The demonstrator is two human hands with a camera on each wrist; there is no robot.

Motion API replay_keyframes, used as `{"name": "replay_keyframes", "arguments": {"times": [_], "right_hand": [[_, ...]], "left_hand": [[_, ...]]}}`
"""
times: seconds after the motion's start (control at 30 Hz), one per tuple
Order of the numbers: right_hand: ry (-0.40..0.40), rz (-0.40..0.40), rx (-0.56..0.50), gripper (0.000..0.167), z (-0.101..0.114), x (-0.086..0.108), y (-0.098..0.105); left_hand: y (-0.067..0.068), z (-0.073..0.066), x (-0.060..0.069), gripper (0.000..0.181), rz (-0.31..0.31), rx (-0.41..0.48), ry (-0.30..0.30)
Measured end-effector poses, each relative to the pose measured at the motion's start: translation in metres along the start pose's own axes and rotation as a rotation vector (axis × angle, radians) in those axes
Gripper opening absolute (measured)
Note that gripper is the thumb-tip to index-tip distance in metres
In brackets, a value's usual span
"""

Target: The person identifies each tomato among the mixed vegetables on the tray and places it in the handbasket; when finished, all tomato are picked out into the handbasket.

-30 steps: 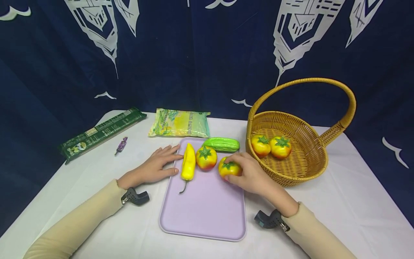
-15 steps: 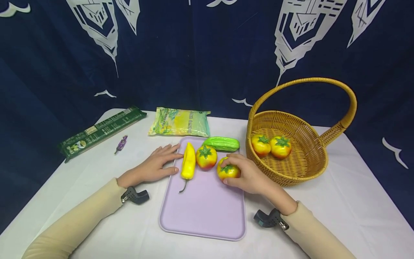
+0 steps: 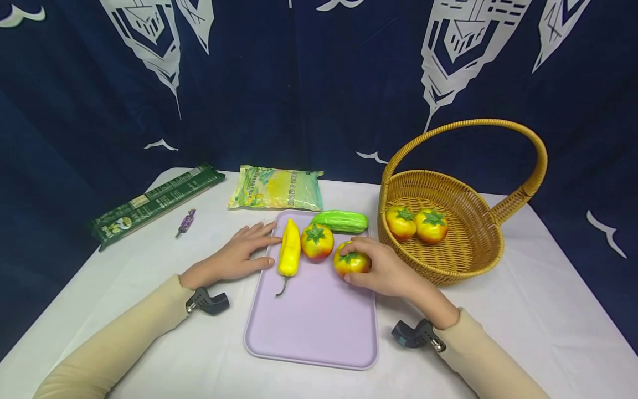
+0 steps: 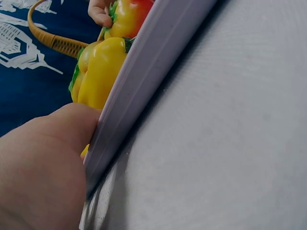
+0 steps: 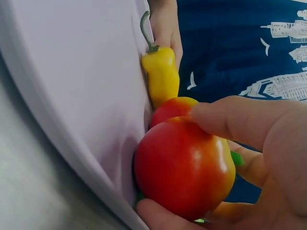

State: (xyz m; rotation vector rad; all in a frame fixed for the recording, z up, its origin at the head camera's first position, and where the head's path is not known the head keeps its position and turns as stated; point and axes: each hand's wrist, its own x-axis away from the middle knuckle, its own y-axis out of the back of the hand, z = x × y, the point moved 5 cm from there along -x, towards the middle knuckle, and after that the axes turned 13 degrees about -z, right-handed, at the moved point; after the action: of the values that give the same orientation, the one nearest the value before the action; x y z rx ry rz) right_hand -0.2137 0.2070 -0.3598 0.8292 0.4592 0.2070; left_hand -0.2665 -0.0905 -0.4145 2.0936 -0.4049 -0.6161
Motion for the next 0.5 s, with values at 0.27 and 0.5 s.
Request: {"name": "replay_keyframes", "arguments": {"times": [0.27, 0.5], "right_hand": [[-0.014, 0.026, 0.009, 0.043, 0.0016, 0.0011, 0.0025], [0.007, 0.042, -0.015, 0.043, 0.0008, 0.0002, 0.0024]], "left_hand": [[0.0002, 0.0, 0.0003, 0.056, -0.003, 0.002, -0.005], [0.0013, -0.001, 0.0012, 0.056, -0.012, 0.012, -0.009]]}}
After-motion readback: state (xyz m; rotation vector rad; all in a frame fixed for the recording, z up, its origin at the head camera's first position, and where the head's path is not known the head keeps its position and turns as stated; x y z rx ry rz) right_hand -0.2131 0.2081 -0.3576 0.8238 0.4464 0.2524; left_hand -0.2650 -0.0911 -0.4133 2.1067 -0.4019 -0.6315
